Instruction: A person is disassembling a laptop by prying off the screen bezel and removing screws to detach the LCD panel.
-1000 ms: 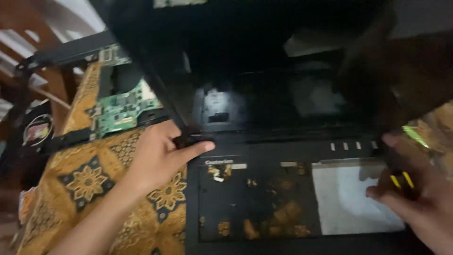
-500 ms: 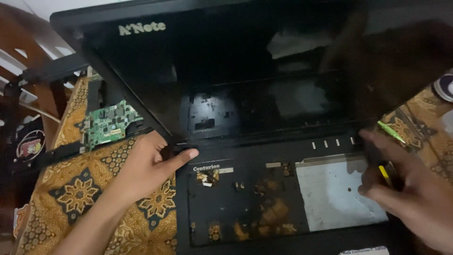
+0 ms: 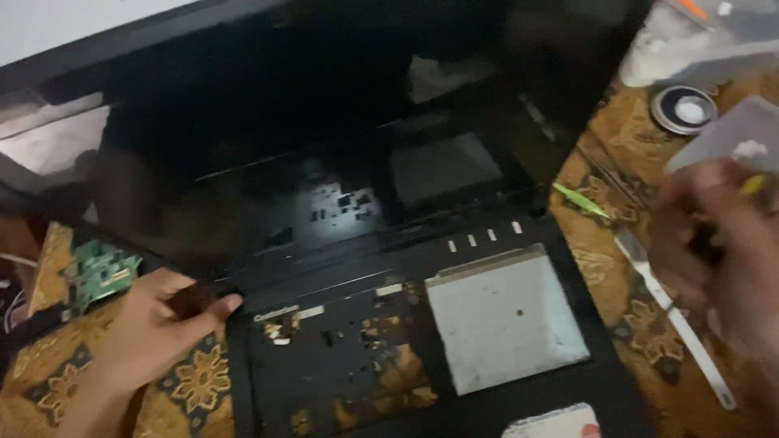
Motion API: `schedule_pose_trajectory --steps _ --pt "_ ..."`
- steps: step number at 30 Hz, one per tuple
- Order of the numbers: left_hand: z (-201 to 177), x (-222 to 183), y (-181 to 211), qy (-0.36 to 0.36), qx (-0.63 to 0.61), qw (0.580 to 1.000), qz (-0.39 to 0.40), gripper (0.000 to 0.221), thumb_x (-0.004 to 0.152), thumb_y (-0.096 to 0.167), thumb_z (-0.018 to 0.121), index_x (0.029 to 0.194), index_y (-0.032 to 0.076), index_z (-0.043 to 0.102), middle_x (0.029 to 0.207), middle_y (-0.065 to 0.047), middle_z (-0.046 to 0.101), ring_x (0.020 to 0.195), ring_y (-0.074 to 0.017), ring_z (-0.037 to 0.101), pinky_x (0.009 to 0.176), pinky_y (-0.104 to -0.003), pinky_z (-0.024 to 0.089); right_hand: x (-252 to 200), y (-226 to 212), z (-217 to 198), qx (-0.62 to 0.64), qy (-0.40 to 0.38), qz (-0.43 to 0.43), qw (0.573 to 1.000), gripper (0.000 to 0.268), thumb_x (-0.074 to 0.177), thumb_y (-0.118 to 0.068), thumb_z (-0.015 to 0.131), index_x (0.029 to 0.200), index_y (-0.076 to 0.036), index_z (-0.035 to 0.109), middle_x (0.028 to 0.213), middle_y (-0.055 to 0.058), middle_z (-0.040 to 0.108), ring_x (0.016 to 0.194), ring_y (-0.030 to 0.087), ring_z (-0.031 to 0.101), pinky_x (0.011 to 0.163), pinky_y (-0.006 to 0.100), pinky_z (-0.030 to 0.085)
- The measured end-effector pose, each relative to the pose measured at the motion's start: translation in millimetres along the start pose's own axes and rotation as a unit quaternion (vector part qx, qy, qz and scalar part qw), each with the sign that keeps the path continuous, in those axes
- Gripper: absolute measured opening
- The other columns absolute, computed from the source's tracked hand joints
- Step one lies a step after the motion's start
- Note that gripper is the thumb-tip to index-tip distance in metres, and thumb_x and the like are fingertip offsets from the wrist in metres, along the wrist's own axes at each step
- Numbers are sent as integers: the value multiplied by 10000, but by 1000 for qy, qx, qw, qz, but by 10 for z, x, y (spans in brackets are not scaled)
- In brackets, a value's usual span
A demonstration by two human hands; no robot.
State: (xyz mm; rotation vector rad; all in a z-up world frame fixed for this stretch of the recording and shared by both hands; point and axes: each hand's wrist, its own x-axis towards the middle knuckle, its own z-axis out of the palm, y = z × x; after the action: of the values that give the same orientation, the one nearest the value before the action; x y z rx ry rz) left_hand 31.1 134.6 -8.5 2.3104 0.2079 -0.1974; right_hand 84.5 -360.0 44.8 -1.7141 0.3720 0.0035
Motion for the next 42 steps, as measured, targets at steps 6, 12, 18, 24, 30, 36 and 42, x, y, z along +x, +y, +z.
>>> schedule_pose_trajectory --steps 6,12,18,24,30,36,42 --pt "173 5 183 82 56 991 -91 597 792 219 899 460 34 439 402 -102 359 384 -223 340 521 -418 307 -14 119 -348 -136 83 -211 964 78 1060 -71 468 1065 -71 546 1032 128 535 965 250 560 883 374 516" --pt "309 15 305 121 48 979 -159 724 772 191 907 550 84 226 397 -123 267 373 -243 245 490 -451 251 -196 9 -328 -290 6 -355 889 252 1000 -48 574 1165 119 485 1180 300 591 838 355 679 648 421 614" --pt "175 22 223 62 60 987 -138 659 834 238 885 582 113 289 461 -55 289 404 -188 283 486 -395 243 -359 -26 -193 -133 -80 -247 957 263 989 -212 468 1094 2 580 954 153 702 680 252 760 602 373 642" --pt "-154 -65 -68 -69 -19 997 4 222 791 24 834 781 89 622 742 -51 634 721 -146 704 702 -332 517 -863 -177 438 -209 -215 -311 902 173 872 -146 620 975 -182 754 874 12 755 771 99 889 731 249 693" --pt "-309 -118 43 -147 -94 966 191 224 872 -10 725 1046 110 651 881 -30 652 730 -114 644 641 -301 508 -1365 34 1320 -229 -355 -340 840 308 875 -193 687 1161 -247 789 1161 -13 694 1010 110 816 854 337 646" --pt "-393 -195 -36 -157 -148 951 224 312 912 -26 656 894 167 411 793 -53 413 809 -198 683 659 -399 376 -1634 21 1916 -233 -271 -385 851 233 893 -157 657 1107 -163 751 1167 44 666 933 116 789 846 288 627" --pt "-395 -184 -139 -142 -163 950 224 487 899 10 695 784 176 252 709 -15 290 636 -113 404 616 -373 286 -1779 72 2219 -247 -194 -403 859 210 945 -117 601 1107 -63 725 1112 115 667 997 198 723 893 348 594"
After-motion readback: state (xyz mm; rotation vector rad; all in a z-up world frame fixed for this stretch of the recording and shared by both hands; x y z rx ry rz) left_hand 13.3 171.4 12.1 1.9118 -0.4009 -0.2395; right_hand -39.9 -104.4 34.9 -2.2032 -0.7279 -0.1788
